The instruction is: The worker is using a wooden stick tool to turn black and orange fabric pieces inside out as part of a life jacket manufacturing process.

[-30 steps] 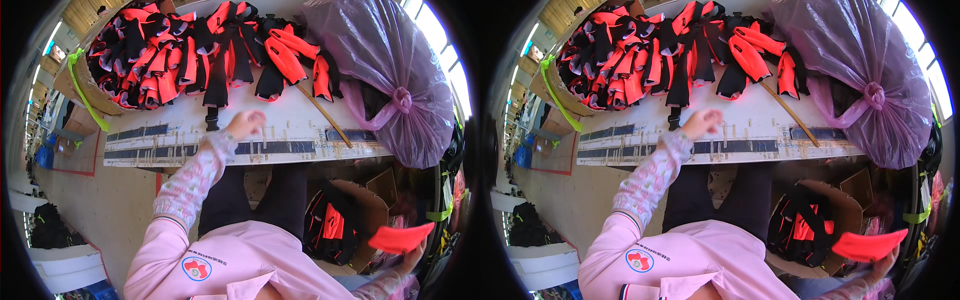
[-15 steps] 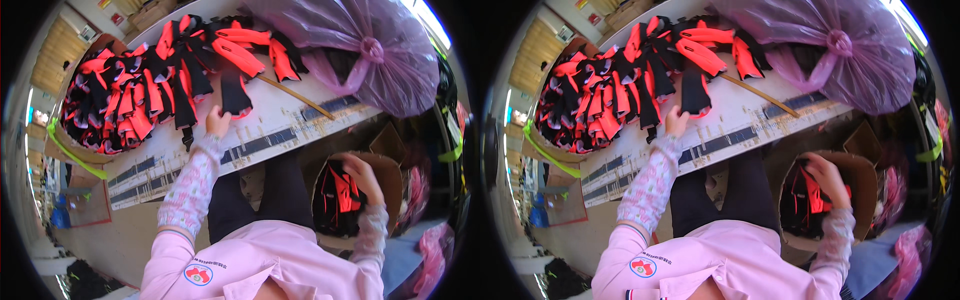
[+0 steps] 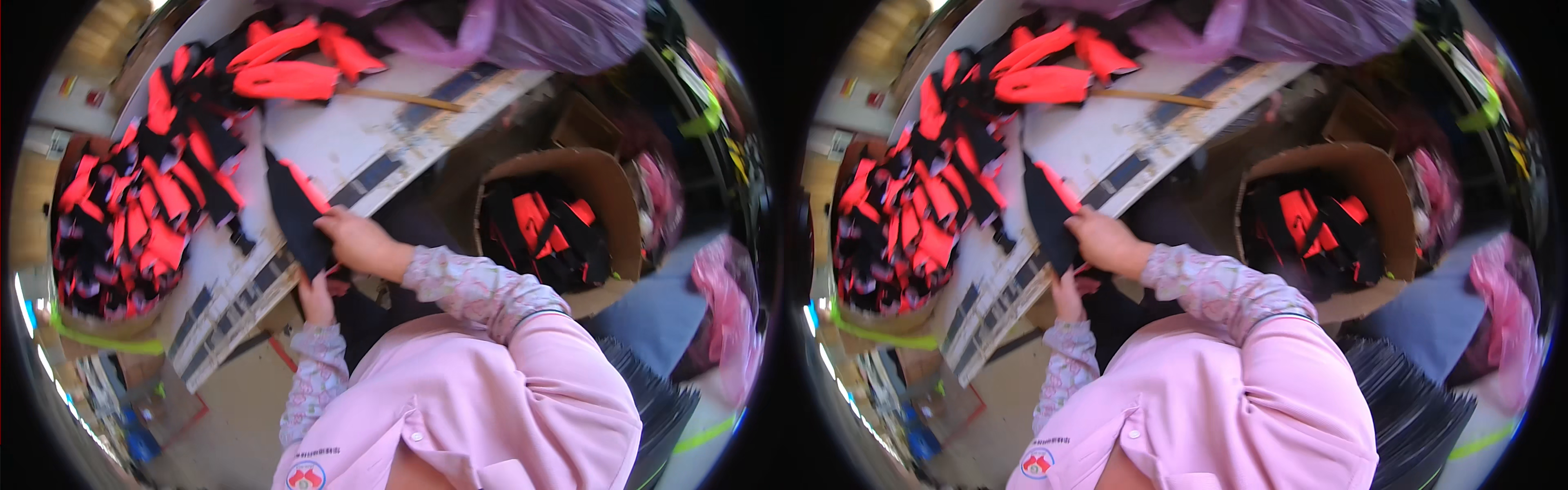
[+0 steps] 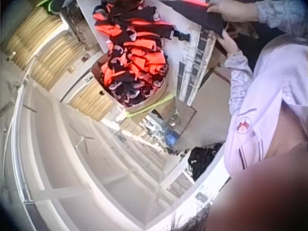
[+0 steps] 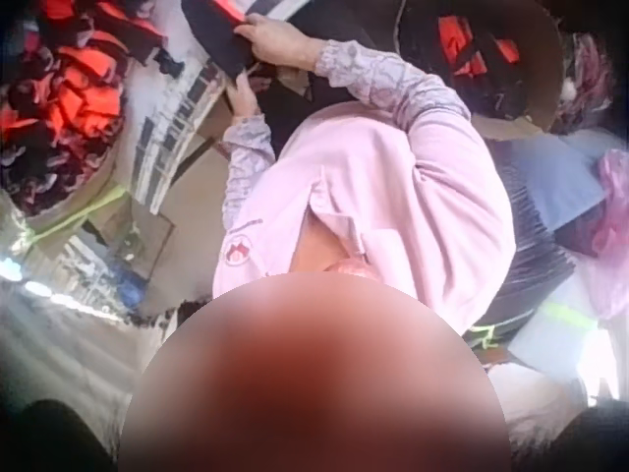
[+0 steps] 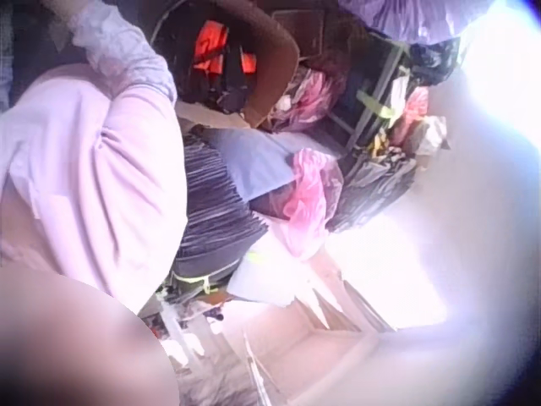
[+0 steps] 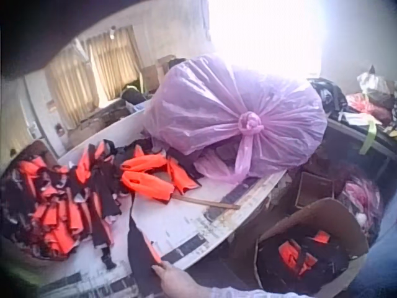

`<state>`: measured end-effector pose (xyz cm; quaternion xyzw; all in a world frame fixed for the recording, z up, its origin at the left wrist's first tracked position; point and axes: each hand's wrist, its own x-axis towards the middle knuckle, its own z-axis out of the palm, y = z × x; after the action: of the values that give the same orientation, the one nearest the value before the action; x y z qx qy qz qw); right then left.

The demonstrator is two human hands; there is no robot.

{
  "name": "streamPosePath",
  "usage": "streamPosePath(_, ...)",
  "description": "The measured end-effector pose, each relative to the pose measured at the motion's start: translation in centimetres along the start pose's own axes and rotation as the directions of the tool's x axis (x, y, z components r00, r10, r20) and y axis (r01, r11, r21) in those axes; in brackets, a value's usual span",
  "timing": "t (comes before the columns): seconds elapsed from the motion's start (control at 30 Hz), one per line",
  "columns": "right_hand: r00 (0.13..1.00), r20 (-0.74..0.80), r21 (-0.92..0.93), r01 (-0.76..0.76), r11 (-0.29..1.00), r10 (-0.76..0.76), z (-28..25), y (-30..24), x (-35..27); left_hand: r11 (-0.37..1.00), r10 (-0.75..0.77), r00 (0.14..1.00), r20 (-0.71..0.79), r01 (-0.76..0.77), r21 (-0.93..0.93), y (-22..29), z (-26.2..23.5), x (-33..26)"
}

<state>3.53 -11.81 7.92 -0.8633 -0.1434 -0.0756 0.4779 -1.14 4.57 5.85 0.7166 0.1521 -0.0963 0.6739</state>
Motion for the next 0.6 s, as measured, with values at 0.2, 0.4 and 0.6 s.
streamPosePath(0.2,0.983,0.090,0.051,-0.168,0.984,0.163,-2.0,0.0,0.4,0.872,-0.208,0.967,0.147,0.251,-0.421,0.2,2.9,0.6)
streamPosePath(0.4,0.974,0.150,0.001,-0.170,0.985,0.168,-1.3,-0.8,1.1,0.807,-0.260,0.965,0.044,0.242,-0.539,-0.3,2.7,1.2)
streamPosePath(0.6,0.983,0.124,-0.022,-0.135,0.991,0.137,-1.1,-0.5,0.8,0.782,-0.327,0.945,0.004,0.273,-0.560,-0.5,3.7,1.1)
